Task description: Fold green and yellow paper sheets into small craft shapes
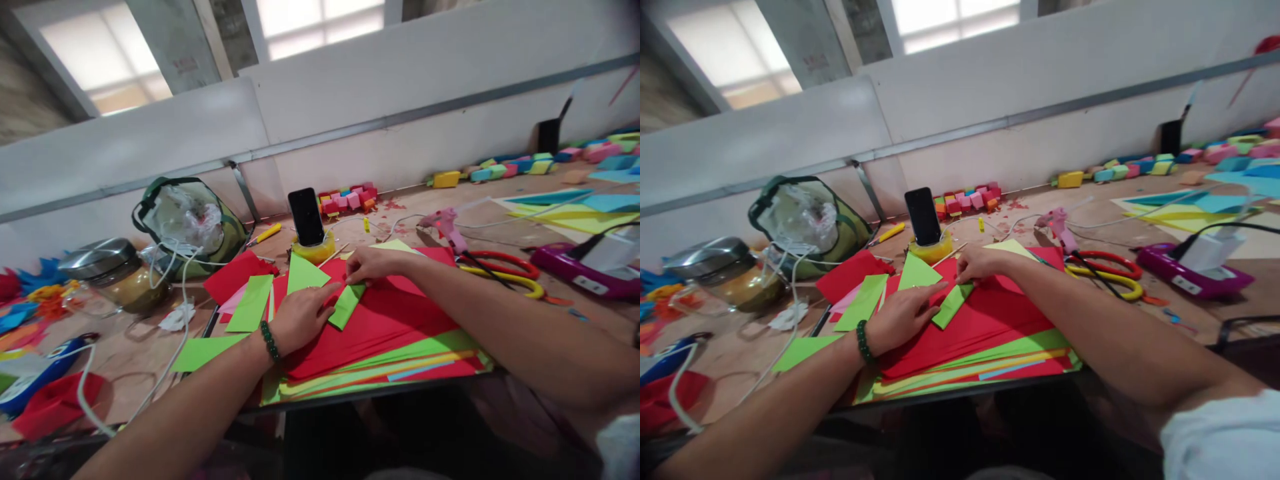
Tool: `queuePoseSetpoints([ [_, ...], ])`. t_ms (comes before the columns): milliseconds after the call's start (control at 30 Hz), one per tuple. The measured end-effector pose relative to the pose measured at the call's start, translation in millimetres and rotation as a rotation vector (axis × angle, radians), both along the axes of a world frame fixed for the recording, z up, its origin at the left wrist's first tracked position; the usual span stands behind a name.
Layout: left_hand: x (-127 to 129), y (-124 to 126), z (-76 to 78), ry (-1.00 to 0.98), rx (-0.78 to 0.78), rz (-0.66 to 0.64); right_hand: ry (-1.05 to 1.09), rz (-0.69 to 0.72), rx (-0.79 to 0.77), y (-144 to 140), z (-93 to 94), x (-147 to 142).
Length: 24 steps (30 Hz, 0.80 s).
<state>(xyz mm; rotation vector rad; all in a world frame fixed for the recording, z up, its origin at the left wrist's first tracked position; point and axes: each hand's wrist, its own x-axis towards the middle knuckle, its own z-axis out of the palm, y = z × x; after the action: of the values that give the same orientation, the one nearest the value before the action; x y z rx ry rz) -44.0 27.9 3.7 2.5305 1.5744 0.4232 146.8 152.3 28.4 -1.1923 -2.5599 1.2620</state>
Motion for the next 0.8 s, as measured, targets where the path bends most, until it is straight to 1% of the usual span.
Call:
queuePoseSetpoints([
  [67, 1.2, -0.1, 0.3, 0.054, 0.097, -0.089, -0.023, -0.003, 0.017, -1.6, 0.9, -1.1],
  [133, 1.8, 2.0, -0.3, 0.083, 0.158, -0.23, -0.039, -0.004, 0.029, -2.3, 0.8, -1.9],
  [200, 1.9, 4.4, -1.2, 0.078, 0.165, -0.346, -0.047, -0.002, 0.038, -1.9, -0.3, -1.9],
  [267, 1.7, 5.7, -1.5, 0.056, 0.143, -0.396, -0.051, 0.004, 0.042, -0.8, -2.0, -1.1],
  [400, 1.1, 4.2, 1.7, 0.065, 0.103, -0.4, -0.05, 0.019, 0.047, 0.8, -4.5, 0.7],
  [667, 0.2, -6.2, 15.5, 0.233, 0.06, -0.401, -0.041, 0.032, 0.089, -2.9, -2.9, -0.8],
  [800, 0.3, -11.4, 19.7, 0.286, 0.047, -0.408, -0.04, 0.044, 0.109, 0.6, -5.7, -0.8],
])
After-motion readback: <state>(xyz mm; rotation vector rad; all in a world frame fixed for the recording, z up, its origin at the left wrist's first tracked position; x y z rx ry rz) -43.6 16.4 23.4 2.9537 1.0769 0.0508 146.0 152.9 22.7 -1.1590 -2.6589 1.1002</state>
